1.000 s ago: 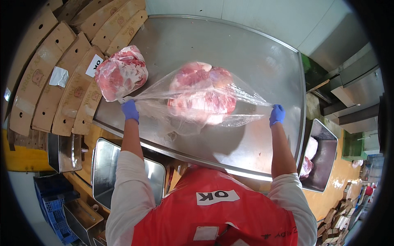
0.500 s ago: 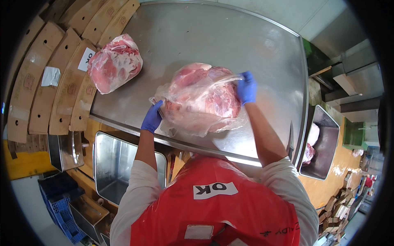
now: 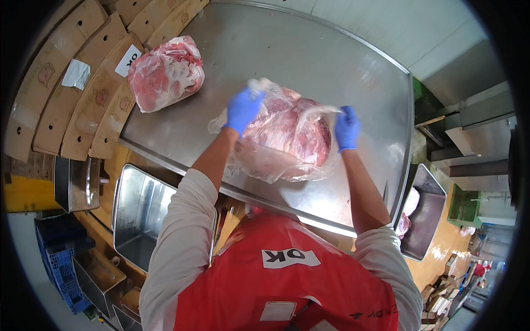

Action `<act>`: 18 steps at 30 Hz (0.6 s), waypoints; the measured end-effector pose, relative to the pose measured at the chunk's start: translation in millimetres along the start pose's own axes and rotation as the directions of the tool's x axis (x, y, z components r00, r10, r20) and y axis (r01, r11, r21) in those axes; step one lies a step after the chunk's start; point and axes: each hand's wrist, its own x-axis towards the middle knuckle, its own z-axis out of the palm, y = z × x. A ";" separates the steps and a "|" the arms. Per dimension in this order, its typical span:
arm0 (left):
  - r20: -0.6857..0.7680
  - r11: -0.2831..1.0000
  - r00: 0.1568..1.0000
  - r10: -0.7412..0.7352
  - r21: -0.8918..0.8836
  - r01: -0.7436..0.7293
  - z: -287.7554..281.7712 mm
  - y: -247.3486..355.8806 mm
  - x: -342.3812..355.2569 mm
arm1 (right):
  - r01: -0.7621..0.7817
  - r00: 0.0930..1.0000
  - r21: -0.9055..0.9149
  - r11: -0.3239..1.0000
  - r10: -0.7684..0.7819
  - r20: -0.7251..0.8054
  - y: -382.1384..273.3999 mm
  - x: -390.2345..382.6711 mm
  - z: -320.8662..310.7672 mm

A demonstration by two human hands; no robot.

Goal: The person unwraps a large vacuum-sealed piece of meat on a stainless steel table, trims excess fat and connective tissue using a knife, and places the trimmed meat into a metal tray. The person repeats this process with a second piece of meat.

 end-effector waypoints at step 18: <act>0.798 0.236 0.567 -0.205 -0.522 0.820 -47.8 -85.1 -172.7 | -0.920 0.386 0.381 0.091 0.370 0.845 34.9 -170.1 -50.1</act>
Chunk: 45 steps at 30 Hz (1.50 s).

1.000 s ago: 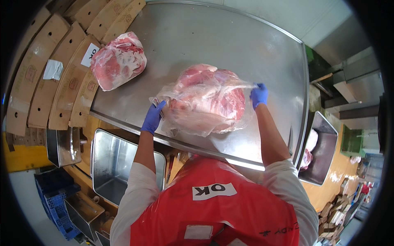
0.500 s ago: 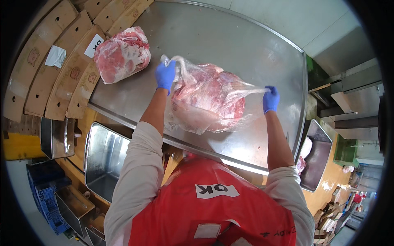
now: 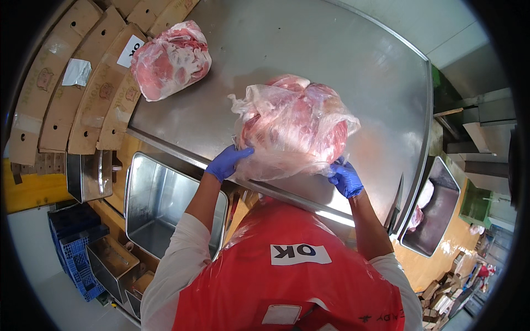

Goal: The person unwraps a large vacuum-sealed piece of meat on a stainless steel table, trims excess fat and connective tissue using a knife, and places the trimmed meat into a metal tray. The person repeats this process with a second piece of meat.

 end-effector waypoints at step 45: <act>-0.300 0.884 0.898 0.322 0.435 -0.171 8.4 -15.1 -84.3 | 0.468 0.752 -0.451 0.760 -0.611 -0.248 -95.7 -86.5 27.1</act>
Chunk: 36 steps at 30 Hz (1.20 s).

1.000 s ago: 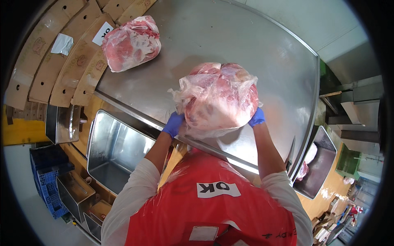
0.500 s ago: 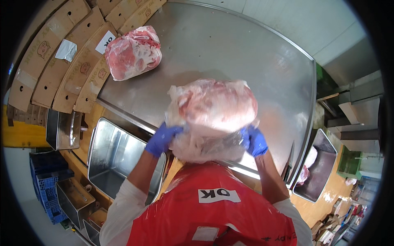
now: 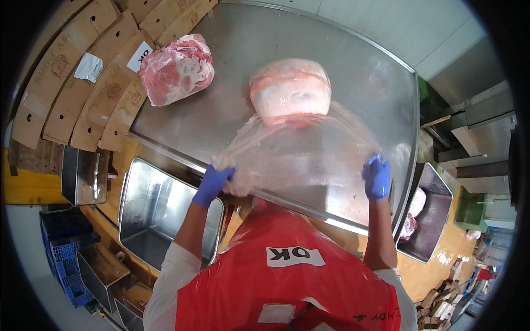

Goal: The person unwraps a large vacuum-sealed piece of meat on a stainless steel table, trims excess fat and connective tissue using a knife, and places the trimmed meat into a metal tray. The person repeats this process with a second piece of meat.

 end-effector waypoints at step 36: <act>0.174 0.904 0.974 -0.142 -0.378 0.199 152.2 -15.2 177.1 | -0.403 0.866 -0.119 0.908 0.420 0.270 181.3 133.4 209.0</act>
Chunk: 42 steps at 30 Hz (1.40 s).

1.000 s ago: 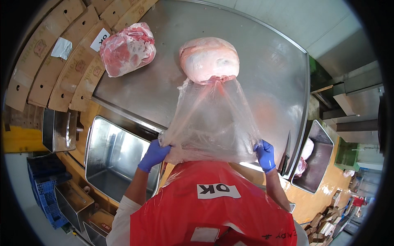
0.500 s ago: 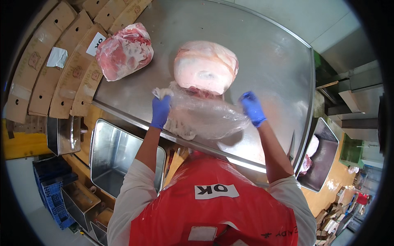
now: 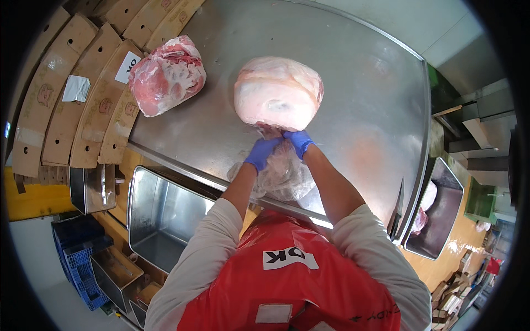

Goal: The person unwraps a large vacuum-sealed piece of meat on a stainless steel table, trims excess fat and connective tissue using a knife, and places the trimmed meat into a metal tray. The person repeats this process with a second piece of meat.

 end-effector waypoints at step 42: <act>0.085 0.237 0.410 0.908 0.703 -0.671 30.5 72.7 -92.2 | 0.593 0.541 -0.805 0.010 -0.745 0.390 -97.7 -161.1 17.7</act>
